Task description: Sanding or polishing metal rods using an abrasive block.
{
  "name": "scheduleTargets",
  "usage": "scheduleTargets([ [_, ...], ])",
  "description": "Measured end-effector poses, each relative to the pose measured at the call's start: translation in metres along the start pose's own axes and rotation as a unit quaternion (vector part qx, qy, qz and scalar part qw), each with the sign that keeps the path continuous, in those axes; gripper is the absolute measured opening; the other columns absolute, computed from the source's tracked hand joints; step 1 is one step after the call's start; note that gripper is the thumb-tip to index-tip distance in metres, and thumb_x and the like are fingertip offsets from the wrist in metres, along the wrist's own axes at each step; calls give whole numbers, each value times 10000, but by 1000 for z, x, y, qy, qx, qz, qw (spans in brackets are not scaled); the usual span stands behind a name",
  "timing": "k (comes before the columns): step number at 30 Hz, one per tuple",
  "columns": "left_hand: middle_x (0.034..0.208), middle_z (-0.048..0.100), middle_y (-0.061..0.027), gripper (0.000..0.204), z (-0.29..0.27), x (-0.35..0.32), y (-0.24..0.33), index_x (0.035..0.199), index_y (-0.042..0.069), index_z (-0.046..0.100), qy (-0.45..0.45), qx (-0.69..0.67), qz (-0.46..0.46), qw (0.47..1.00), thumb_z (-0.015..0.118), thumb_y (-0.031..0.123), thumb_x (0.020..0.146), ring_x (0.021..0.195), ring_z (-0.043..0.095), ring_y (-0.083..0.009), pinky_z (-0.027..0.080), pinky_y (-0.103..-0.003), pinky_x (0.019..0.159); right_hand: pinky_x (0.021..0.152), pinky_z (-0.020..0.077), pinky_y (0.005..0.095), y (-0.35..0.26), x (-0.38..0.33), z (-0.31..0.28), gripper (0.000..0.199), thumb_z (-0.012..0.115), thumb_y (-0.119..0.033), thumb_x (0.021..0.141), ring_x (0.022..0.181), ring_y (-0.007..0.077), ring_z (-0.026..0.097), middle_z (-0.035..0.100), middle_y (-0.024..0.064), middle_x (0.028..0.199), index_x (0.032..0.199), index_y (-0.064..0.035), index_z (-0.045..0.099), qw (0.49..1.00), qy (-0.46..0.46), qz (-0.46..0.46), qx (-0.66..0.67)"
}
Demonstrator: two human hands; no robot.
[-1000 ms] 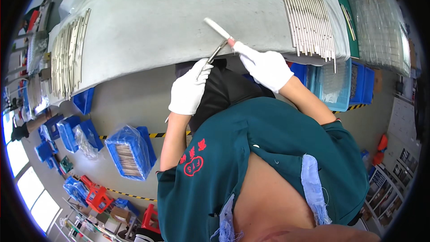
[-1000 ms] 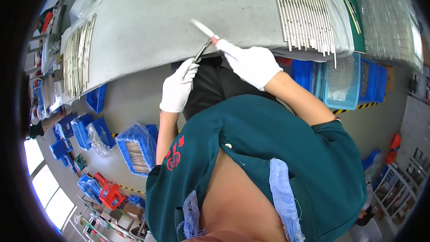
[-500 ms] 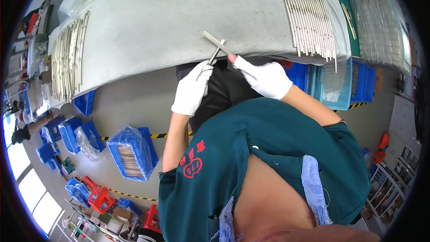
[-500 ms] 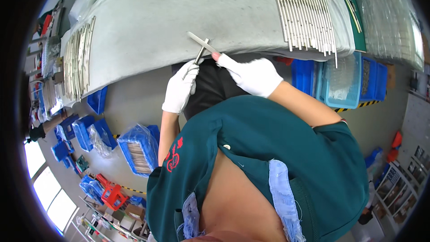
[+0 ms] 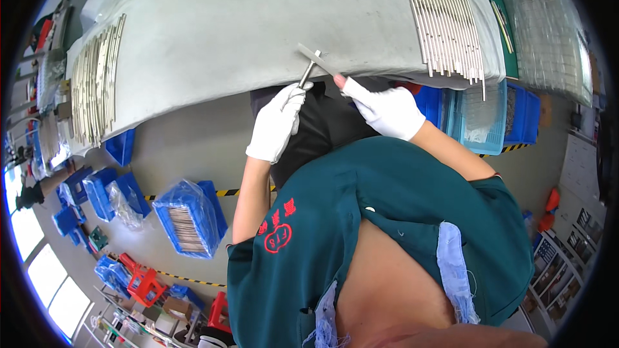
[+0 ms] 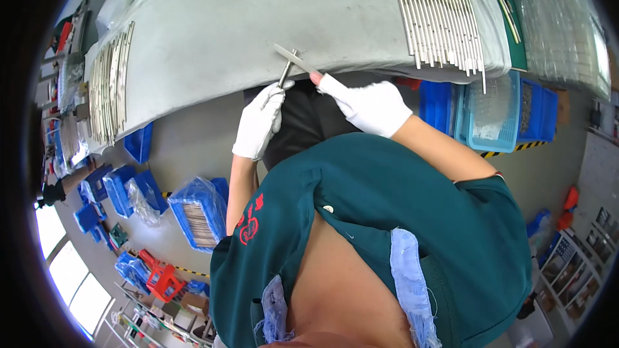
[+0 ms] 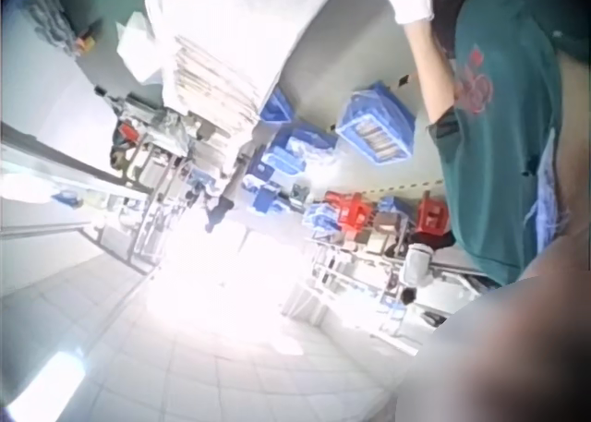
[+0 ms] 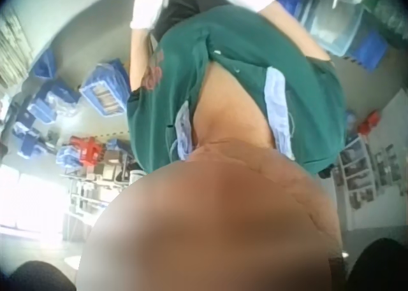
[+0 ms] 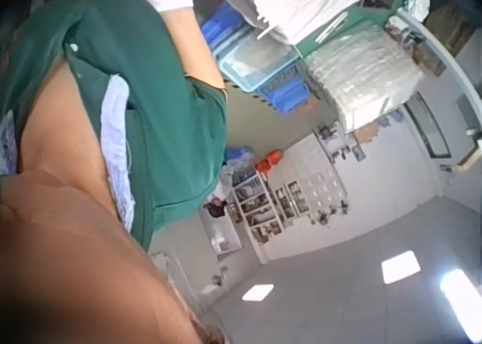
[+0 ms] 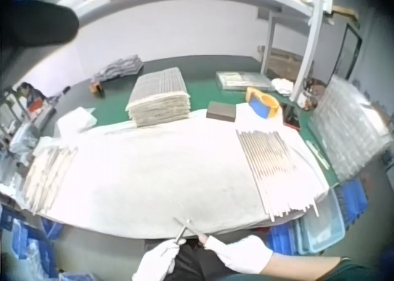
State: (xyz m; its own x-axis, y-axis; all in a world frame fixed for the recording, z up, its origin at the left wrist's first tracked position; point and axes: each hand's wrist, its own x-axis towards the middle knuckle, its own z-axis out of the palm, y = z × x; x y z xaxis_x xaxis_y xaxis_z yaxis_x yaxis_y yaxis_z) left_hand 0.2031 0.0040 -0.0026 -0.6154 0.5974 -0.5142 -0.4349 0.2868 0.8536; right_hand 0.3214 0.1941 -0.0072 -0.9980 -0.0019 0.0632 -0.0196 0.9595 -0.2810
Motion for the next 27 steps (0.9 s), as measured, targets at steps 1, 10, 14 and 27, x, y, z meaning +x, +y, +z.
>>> scheduleTargets([
  [1,619,427,54,247,2,-3,2,1104,25,593,3,13,-2,1000,474,100,901,491,341,-20,291,-177,459,339,363,300,-4,6,-3,505,521,-137,840,326,174,445,447,21,433,1326,-215,406,1000,12,-2,-21],
  [10,569,459,16,281,20,3,2,1065,30,564,36,-33,-46,998,414,235,945,418,351,-28,255,-186,348,397,434,298,9,4,-11,349,484,-162,849,418,186,540,628,64,893,1174,-36,499,997,-66,25,6],
  [14,561,404,42,302,29,8,3,1083,42,546,-2,-102,-45,994,413,275,944,403,300,-22,248,-176,359,387,418,336,7,3,-10,467,456,-203,875,392,222,516,567,83,618,1325,-129,355,994,-79,69,38],
  [27,556,411,37,233,49,7,-3,1038,26,555,94,-92,19,991,468,208,920,442,327,-28,250,-194,393,356,390,320,-9,19,-14,578,508,-142,841,352,207,477,508,49,485,1380,-171,302,1000,-16,7,21],
])
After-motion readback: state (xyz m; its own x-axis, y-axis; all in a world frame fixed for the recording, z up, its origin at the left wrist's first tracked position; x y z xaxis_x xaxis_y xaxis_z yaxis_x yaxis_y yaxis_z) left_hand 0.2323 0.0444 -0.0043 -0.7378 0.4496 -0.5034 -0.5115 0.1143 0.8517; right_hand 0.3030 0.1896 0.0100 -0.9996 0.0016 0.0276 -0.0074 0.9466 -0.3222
